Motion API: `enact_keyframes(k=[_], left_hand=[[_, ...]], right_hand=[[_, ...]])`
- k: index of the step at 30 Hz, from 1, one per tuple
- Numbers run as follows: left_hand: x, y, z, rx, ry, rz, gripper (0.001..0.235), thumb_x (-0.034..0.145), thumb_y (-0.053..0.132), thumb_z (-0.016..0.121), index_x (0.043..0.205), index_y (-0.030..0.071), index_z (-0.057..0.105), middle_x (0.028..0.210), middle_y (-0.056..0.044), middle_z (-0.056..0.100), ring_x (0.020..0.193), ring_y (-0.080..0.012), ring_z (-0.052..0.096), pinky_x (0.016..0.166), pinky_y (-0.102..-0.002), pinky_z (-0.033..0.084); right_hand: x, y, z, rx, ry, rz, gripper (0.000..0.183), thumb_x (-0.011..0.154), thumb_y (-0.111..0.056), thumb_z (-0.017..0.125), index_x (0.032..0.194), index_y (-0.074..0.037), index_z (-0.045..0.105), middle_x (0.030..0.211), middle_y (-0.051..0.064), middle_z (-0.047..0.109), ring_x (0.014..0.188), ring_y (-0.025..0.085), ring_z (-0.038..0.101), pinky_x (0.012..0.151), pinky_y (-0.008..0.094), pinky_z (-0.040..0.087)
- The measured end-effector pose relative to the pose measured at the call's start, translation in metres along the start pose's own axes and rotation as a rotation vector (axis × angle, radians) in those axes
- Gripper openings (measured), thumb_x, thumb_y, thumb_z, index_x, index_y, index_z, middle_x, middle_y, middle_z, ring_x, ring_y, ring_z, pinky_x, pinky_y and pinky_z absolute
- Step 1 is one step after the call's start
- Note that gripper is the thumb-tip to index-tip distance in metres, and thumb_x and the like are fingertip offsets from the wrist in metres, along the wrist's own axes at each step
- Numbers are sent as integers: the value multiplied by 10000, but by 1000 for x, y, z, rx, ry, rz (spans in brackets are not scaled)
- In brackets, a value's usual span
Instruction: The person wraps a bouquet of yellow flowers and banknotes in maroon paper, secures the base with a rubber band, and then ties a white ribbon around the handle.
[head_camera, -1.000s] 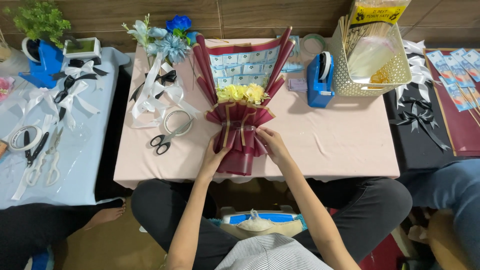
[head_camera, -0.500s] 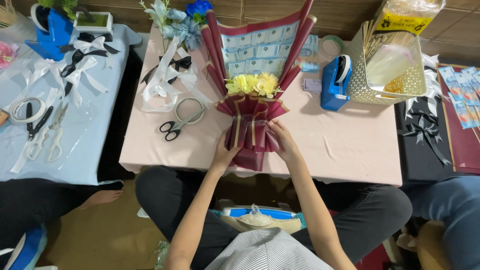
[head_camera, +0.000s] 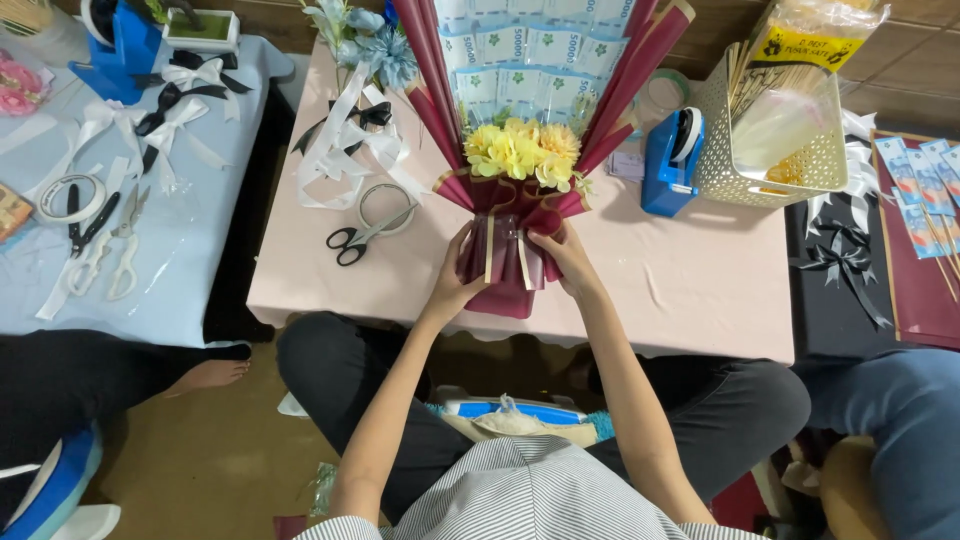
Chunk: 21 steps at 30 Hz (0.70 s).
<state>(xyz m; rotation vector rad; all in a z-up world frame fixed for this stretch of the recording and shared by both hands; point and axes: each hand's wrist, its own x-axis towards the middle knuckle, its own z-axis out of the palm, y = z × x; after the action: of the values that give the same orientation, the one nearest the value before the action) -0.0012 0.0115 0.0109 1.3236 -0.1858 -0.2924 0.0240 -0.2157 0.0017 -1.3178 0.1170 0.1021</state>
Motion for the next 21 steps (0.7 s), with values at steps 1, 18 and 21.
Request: enact_keyframes(k=[1, 18, 21], left_hand=[[-4, 13, 2, 2, -2, -1, 1035, 807, 348, 881, 1619, 249, 247, 1585, -166, 367, 1504, -326, 295, 1241, -484, 238], [40, 51, 8, 221, -46, -115, 1032, 771, 427, 897, 1546, 30, 342, 1507, -243, 487, 1424, -380, 438, 1194, -514, 332], [46, 23, 2, 217, -16, -115, 990, 792, 432, 898, 1546, 72, 367, 1490, -191, 519, 1410, -318, 469, 1182, -475, 357]], right_hand=[[0, 0, -2, 2, 2, 0, 586, 918, -106, 764, 1443, -98, 504, 1217, 83, 672, 1060, 174, 660, 947, 369, 554], [-11, -33, 7, -14, -73, 79, 775, 857, -154, 828, 1514, -80, 424, 1083, 128, 679, 943, 221, 714, 869, 391, 607], [-12, -29, 7, -70, -74, 87, 800, 861, -214, 837, 1530, -98, 415, 1105, 123, 690, 972, 214, 702, 898, 393, 595]])
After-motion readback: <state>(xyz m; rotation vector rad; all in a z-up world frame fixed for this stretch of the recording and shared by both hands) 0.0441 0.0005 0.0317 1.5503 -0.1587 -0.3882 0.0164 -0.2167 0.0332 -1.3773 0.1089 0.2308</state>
